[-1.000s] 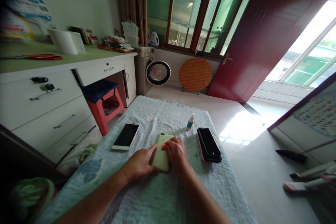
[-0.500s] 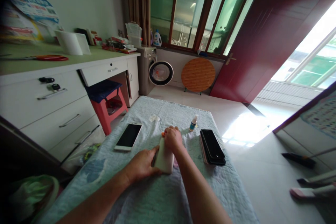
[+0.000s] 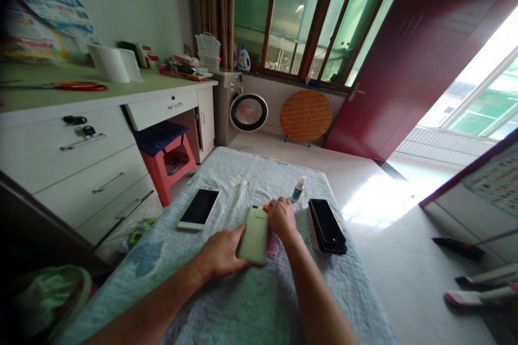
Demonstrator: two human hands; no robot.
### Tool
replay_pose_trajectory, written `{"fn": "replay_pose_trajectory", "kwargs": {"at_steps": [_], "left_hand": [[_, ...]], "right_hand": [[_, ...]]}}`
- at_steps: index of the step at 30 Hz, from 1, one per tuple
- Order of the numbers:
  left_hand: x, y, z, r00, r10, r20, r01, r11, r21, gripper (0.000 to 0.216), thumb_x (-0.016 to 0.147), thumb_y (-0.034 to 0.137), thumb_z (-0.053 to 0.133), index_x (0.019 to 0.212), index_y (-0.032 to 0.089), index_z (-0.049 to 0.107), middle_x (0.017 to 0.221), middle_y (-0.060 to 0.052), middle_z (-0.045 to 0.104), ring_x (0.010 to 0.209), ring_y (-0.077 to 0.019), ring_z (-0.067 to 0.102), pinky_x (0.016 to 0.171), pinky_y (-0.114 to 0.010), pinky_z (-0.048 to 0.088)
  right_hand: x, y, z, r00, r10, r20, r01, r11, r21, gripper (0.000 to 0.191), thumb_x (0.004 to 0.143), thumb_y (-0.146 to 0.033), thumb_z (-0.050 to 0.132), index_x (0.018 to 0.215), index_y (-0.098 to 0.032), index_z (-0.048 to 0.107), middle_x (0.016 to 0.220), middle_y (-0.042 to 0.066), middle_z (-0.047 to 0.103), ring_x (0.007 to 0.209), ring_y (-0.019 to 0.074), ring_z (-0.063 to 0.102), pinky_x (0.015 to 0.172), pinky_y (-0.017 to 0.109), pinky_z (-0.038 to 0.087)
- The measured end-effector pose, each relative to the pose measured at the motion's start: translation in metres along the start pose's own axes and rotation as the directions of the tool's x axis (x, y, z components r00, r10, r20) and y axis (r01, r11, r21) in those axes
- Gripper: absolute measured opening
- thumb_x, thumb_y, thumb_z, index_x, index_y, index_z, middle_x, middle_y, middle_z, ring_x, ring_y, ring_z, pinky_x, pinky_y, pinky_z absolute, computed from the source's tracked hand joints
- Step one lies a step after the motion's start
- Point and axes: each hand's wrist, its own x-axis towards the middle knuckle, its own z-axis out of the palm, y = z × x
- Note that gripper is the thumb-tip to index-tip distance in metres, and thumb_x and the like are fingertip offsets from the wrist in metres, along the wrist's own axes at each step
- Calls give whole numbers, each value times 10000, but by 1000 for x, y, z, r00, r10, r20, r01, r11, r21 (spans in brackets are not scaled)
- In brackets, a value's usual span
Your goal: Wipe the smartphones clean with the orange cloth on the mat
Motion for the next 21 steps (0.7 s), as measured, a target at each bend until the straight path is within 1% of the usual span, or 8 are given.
{"fn": "replay_pose_trajectory", "kwargs": {"at_steps": [4, 8, 12, 15, 19, 21], "left_hand": [[2, -3, 0, 1000, 18, 9, -18, 1000, 22, 721, 651, 474, 663, 1306, 232, 480, 966, -91, 719, 863, -319, 678, 657, -306, 424], [2, -4, -1, 999, 39, 16, -39, 999, -1, 712, 646, 443, 673, 1299, 227, 487, 995, -87, 717, 886, -313, 678, 677, -304, 438], [2, -5, -1, 999, 39, 13, -39, 999, -11, 739, 639, 444, 684, 1310, 218, 470, 1003, -82, 718, 895, -307, 680, 680, -302, 455], [2, -6, -1, 999, 30, 17, -30, 1000, 7, 745, 640, 463, 690, 1309, 229, 463, 1029, -76, 716, 925, -306, 677, 709, -307, 473], [1, -4, -3, 999, 20, 40, -23, 997, 72, 705, 665, 531, 668, 1267, 212, 487, 1049, -101, 712, 978, -321, 668, 750, -321, 488], [1, -3, -3, 999, 12, 51, -18, 995, 103, 718, 689, 571, 636, 1277, 193, 473, 1044, -121, 712, 974, -331, 670, 746, -331, 493]], "right_hand": [[-2, 3, 1, 999, 40, -23, -40, 999, 12, 244, 902, -170, 500, 734, -158, 677, 787, 88, 601, 774, 187, 516, 738, 293, 332], [0, -13, 2, 998, 26, -52, -22, 997, 77, 214, 887, -130, 508, 749, -167, 668, 813, 77, 583, 787, 180, 501, 719, 277, 335], [-8, -33, 0, 997, -66, -44, 72, 981, 180, 164, 884, -134, 521, 799, -182, 652, 824, 41, 567, 809, 162, 496, 712, 252, 340], [-26, -42, -5, 985, -174, -9, 170, 949, 265, 184, 890, -122, 503, 783, -184, 639, 826, 22, 559, 805, 141, 499, 718, 235, 350], [-57, -45, -16, 958, -281, 53, 244, 900, 361, 232, 885, -113, 505, 707, -173, 641, 774, 18, 521, 761, 134, 498, 700, 236, 363], [-68, -44, -21, 940, -331, 88, 265, 867, 422, 213, 871, -116, 531, 698, -167, 643, 791, 20, 525, 772, 134, 509, 701, 235, 376]]}}
